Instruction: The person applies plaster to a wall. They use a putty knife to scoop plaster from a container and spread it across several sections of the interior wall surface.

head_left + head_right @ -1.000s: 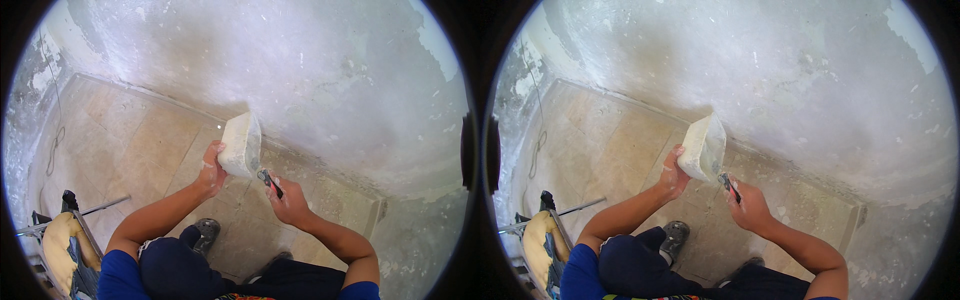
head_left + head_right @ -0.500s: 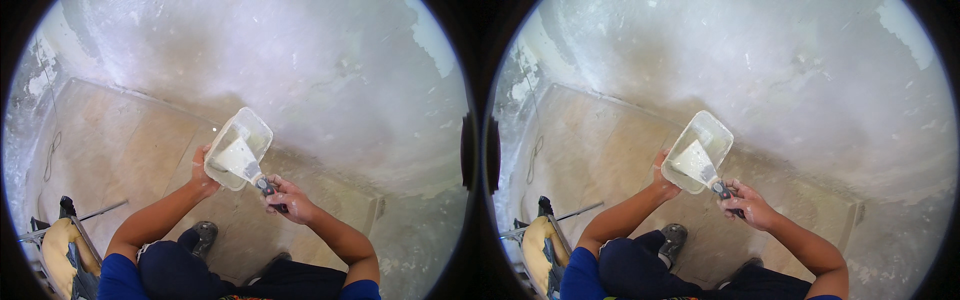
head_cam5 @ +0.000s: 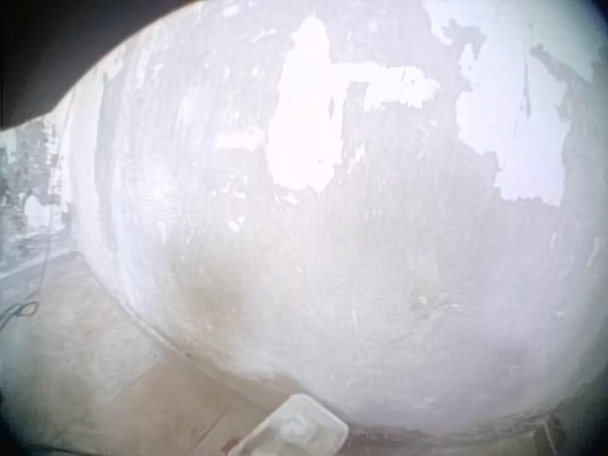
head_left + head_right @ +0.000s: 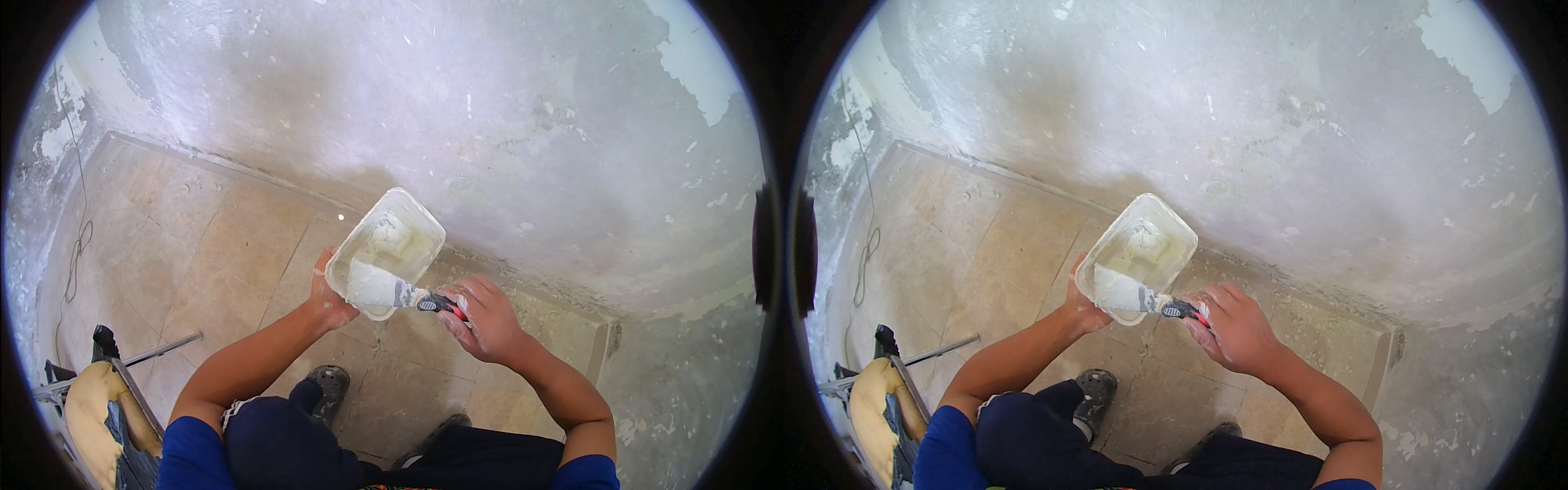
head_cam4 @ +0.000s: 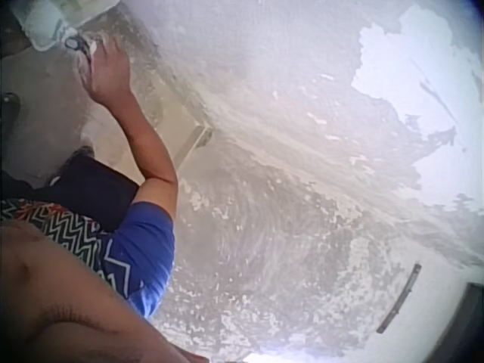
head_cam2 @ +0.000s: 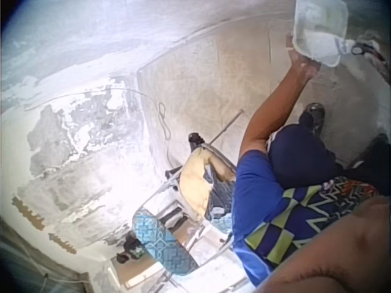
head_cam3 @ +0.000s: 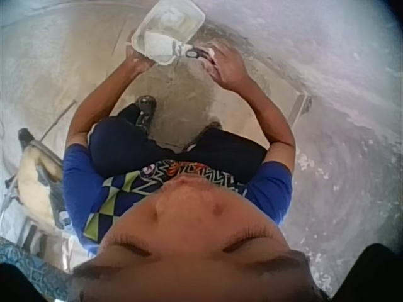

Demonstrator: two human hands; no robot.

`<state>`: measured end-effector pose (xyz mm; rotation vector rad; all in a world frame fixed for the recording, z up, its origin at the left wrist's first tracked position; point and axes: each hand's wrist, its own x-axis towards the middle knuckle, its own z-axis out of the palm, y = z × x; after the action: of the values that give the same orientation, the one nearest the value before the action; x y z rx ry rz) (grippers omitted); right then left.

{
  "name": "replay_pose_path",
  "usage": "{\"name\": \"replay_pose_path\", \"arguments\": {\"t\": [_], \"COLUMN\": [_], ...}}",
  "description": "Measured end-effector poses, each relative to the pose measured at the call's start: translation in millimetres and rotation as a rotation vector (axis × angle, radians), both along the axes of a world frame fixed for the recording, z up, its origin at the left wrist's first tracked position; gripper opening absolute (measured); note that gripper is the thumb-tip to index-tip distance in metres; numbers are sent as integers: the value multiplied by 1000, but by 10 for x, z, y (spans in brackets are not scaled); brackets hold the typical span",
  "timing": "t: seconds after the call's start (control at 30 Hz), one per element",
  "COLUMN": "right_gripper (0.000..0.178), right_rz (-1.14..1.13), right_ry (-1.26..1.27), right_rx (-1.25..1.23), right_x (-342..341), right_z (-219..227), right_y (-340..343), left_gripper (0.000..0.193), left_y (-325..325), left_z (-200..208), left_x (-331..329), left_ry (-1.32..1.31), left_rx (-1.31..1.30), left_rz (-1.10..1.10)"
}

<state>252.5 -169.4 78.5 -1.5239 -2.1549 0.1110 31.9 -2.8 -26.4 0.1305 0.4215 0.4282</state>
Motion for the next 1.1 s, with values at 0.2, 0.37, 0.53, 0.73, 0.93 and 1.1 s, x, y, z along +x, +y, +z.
{"name": "replay_pose_path", "arguments": {"t": [0.2,0.37,0.53,0.73,0.93,1.1], "right_gripper": [32,31,25,25,28,32], "right_rz": [-165,-245,-345,-515,-608,-784], "right_ry": [55,152,246,204,-43,69], "right_rx": [-157,-154,-37,-90,-19,23], "right_x": [-39,76,376,898,1111,1090], "right_z": [112,-44,-218,-715,-1051,-875], "right_y": [-70,-77,34,182,502,466], "left_gripper": [62,62,62,63,62,60], "left_y": [-2,18,112,222,196,205], "left_z": [-3,-104,-368,-429,-362,-561], "left_x": [38,43,-63,-152,-91,-199], "left_ry": [-44,8,114,143,181,241], "left_rx": [-5,3,126,144,84,95], "left_rz": [11,-9,116,195,153,159]}}
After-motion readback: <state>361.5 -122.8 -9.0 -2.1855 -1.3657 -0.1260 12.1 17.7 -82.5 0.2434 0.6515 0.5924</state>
